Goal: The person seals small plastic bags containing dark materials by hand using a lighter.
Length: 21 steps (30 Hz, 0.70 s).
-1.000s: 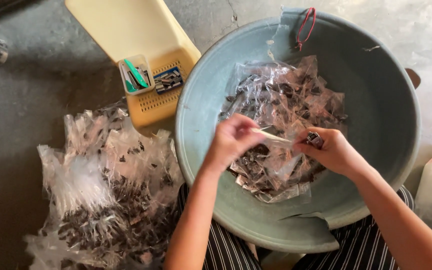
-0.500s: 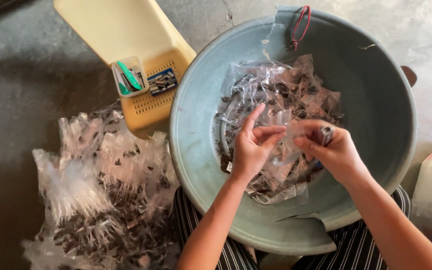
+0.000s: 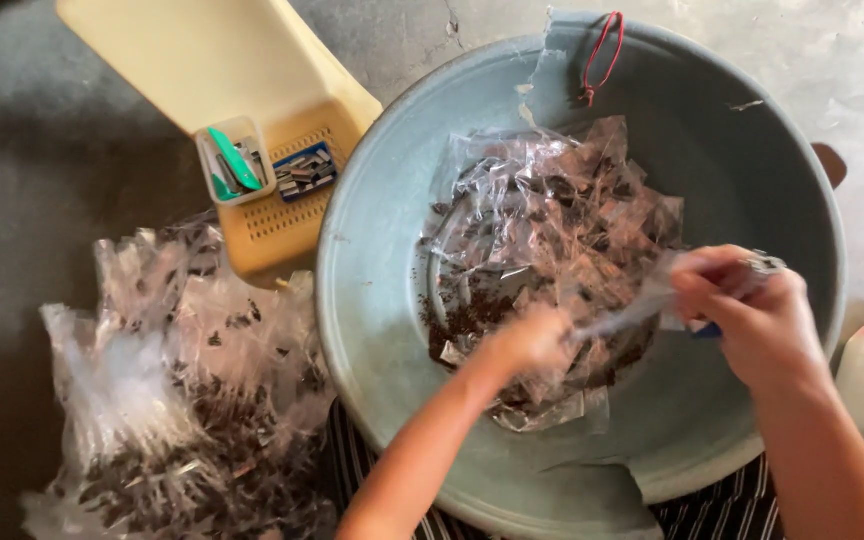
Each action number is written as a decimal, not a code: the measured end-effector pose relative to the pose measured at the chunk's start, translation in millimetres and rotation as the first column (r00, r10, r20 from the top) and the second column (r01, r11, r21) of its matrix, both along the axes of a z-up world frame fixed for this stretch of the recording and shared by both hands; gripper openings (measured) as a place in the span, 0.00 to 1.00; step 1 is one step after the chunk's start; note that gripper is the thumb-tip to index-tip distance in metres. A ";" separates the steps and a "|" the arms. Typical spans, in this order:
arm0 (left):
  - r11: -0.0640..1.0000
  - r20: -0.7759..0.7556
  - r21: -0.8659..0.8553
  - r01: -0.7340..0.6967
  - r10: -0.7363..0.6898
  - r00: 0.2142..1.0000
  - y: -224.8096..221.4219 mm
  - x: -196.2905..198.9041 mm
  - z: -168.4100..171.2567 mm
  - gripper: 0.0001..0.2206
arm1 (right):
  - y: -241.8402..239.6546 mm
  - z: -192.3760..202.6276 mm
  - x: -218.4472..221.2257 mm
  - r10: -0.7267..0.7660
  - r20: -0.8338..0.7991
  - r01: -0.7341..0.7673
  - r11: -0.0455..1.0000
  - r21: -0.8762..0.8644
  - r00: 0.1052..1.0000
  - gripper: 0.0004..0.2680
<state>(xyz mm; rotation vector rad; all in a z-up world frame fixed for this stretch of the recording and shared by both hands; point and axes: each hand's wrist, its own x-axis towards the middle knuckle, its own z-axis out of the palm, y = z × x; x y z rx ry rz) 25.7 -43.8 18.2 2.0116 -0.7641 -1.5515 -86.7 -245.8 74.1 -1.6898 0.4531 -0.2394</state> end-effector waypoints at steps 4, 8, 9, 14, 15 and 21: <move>0.951 0.415 -0.191 -0.244 0.303 0.858 -34.8 66.5 -112.8 0.11 | -16.0 -13.3 -14.6 -0.072 0.095 0.056 0.985 0.163 0.993 0.03; 0.940 0.692 -0.130 -0.316 0.314 0.650 -41.9 75.6 -163.2 0.21 | -22.8 -28.4 -21.6 -0.129 -0.073 0.138 0.981 0.139 0.989 0.04; 0.957 0.735 -0.044 -0.288 0.226 0.639 -40.5 69.7 -171.8 0.26 | -23.6 -33.0 -22.7 -0.130 -0.082 0.141 0.977 0.158 0.988 0.03; 0.940 0.604 -0.078 -0.333 0.310 0.734 -7.5 9.4 -150.9 0.11 | -15.9 -36.1 -21.4 -0.091 -0.089 0.102 0.986 0.128 0.992 0.03; 0.902 0.461 -0.119 -0.415 0.420 0.782 1.3 -2.9 -131.8 0.24 | -10.5 -33.9 -19.6 -0.090 -0.074 0.099 0.986 0.137 0.993 0.03; 0.677 -0.023 -0.316 -0.665 0.695 0.719 45.9 -14.3 -142.8 0.02 | 11.2 -32.7 -17.4 0.026 -0.071 -0.013 0.983 0.182 0.997 0.03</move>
